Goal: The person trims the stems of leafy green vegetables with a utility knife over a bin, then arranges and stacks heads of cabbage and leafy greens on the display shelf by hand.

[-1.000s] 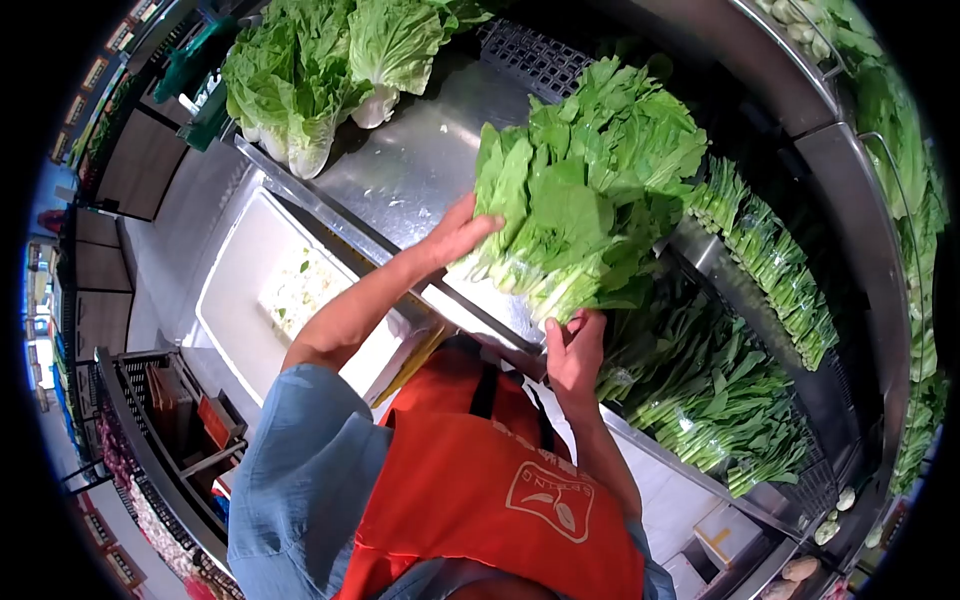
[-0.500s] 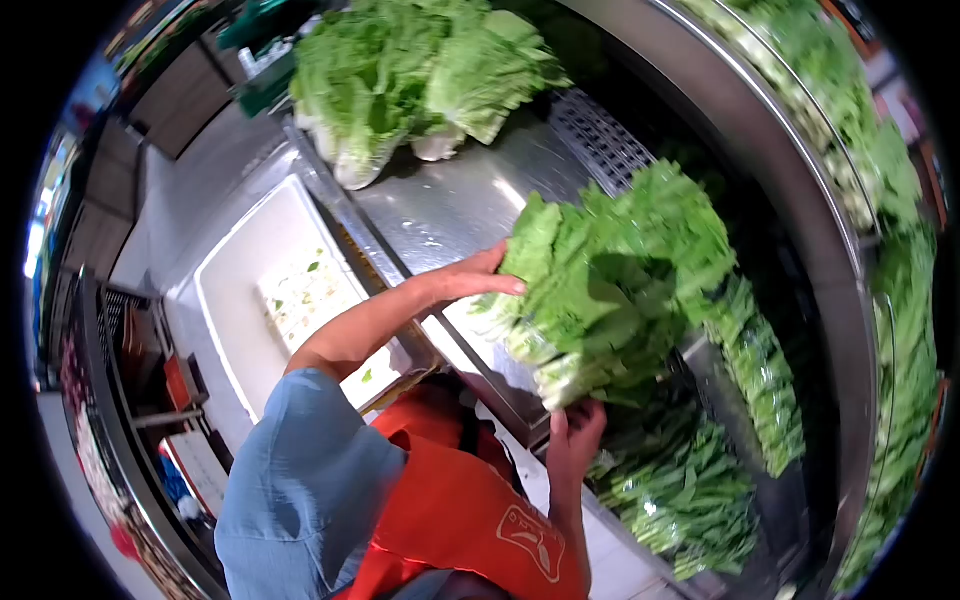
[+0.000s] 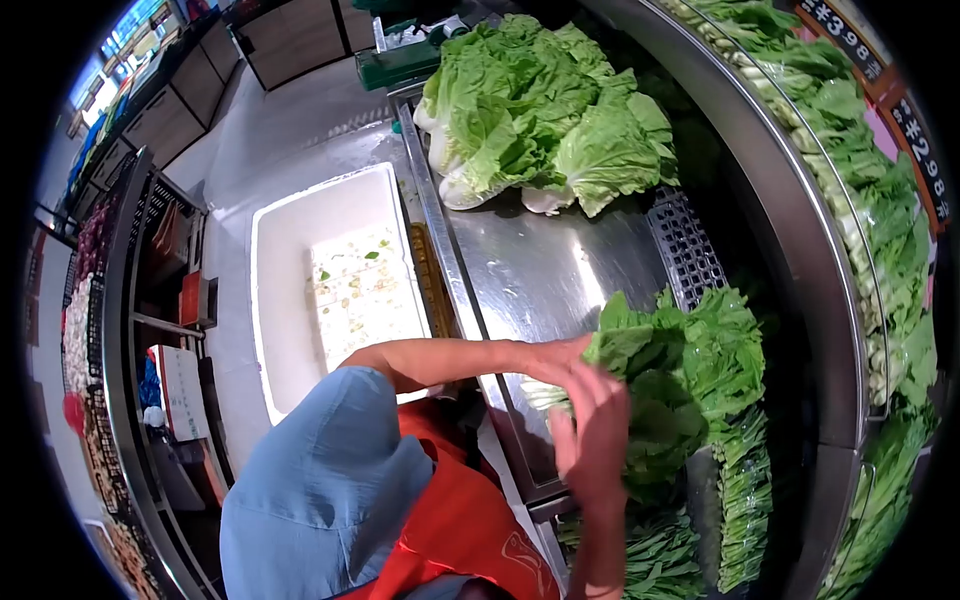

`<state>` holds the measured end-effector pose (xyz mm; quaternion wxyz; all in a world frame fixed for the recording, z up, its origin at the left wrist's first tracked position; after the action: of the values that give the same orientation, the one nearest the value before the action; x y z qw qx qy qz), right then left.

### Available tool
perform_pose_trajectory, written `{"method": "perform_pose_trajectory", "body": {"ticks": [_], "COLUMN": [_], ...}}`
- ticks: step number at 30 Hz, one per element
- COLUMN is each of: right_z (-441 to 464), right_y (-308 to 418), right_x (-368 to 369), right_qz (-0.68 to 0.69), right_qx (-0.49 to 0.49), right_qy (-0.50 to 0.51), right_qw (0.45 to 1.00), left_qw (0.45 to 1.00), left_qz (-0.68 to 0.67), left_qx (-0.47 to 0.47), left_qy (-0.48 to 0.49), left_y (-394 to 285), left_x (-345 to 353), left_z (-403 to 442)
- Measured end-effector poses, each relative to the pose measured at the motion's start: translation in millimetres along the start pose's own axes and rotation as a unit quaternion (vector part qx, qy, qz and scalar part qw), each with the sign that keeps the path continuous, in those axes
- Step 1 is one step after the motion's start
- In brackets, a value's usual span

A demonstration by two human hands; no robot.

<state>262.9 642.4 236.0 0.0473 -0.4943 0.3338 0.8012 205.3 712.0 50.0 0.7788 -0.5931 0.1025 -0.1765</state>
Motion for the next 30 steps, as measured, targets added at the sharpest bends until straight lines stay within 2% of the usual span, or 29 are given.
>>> {"method": "perform_pose_trajectory", "body": {"ticks": [2, 3, 5, 6, 7, 8, 10, 12, 13, 14, 16, 19, 22, 26, 30], "right_z": [45.8, 51.9, 62.1, 65.9, 63.9, 59.5, 59.0, 62.0, 62.5, 62.0, 63.8, 64.9, 64.8, 67.6, 66.4], "right_y": [-26.7, -57.1, -109.8, -109.1, -107.5, -106.2, -102.6, -104.5, -106.2, -106.5, -105.7, -105.2, -104.4, -106.3, -103.3], "right_x": [29.8, 47.6, 78.2, 79.3, 80.4, 80.8, 83.6, 86.1, 87.3, 87.8, 88.4, 84.4, 82.9, 80.1, 79.4], "right_qz": [-0.071, -0.085, -0.111, -0.132, -0.152, -0.173, -0.203, -0.226, -0.227, -0.231, -0.238, -0.223, -0.209, -0.186, -0.166], "right_qx": [-0.033, -0.024, -0.001, -0.012, -0.021, -0.027, -0.038, -0.028, -0.023, -0.02, -0.02, -0.019, -0.018, -0.015, -0.004], "right_qy": [0.036, 0.069, 0.132, 0.119, 0.109, 0.103, 0.112, 0.11, 0.11, 0.114, 0.118, 0.113, 0.118, 0.115, 0.113], "right_qw": [0.996, 0.994, 0.985, 0.984, 0.982, 0.979, 0.972, 0.968, 0.967, 0.966, 0.964, 0.968, 0.971, 0.976, 0.98], "left_qw": [0.998, 0.993, 0.993, 0.975, 0.972, 0.98, 0.938, 0.903, 0.887, 0.867, 0.862, 0.83, 0.847, 0.853, 0.853], "left_qz": [-0.055, -0.115, 0.094, 0.198, 0.228, 0.191, 0.276, 0.284, 0.283, 0.312, 0.369, 0.442, 0.388, 0.402, 0.4], "left_qx": [-0.016, -0.018, -0.017, -0.016, 0.036, 0.044, 0.108, 0.071, -0.005, -0.002, -0.019, -0.013, -0.079, -0.106, -0.073], "left_qy": [0.035, 0.004, 0.067, 0.098, 0.043, -0.043, -0.179, -0.314, -0.366, -0.389, -0.347, -0.339, -0.355, -0.316, -0.327], "left_y": [11.4, -4.8, -4.6, -1.7, -11.4, -14.0, -42.1, -60.8, -72.8, -76.3, -93.3, -91.5, -59.5, -53.1, -48.9], "left_x": [0.9, -0.6, -11.1, -17.2, -29.5, -50.0, -99.1, -156.4, -180.7, -199.5, -208.8, -215.2, -228.3, -213.6, -216.0], "left_z": [-3.0, -6.5, -6.9, -8.6, -18.4, -30.8, -60.5, -87.9, -96.8, -97.3, -75.3, -52.7, -54.1, -55.2, -63.8]}}
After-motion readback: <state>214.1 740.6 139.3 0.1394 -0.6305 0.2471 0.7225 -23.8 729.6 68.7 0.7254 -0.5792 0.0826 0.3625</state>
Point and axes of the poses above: each hand's wrist, its own z-axis towards the middle knuckle, its own x-axis out of the palm, y = z × x, the point moved 9 cm from there along z, towards the middle knuckle, and after that the axes turned 5 degrees about x, right-handed, at the moved point
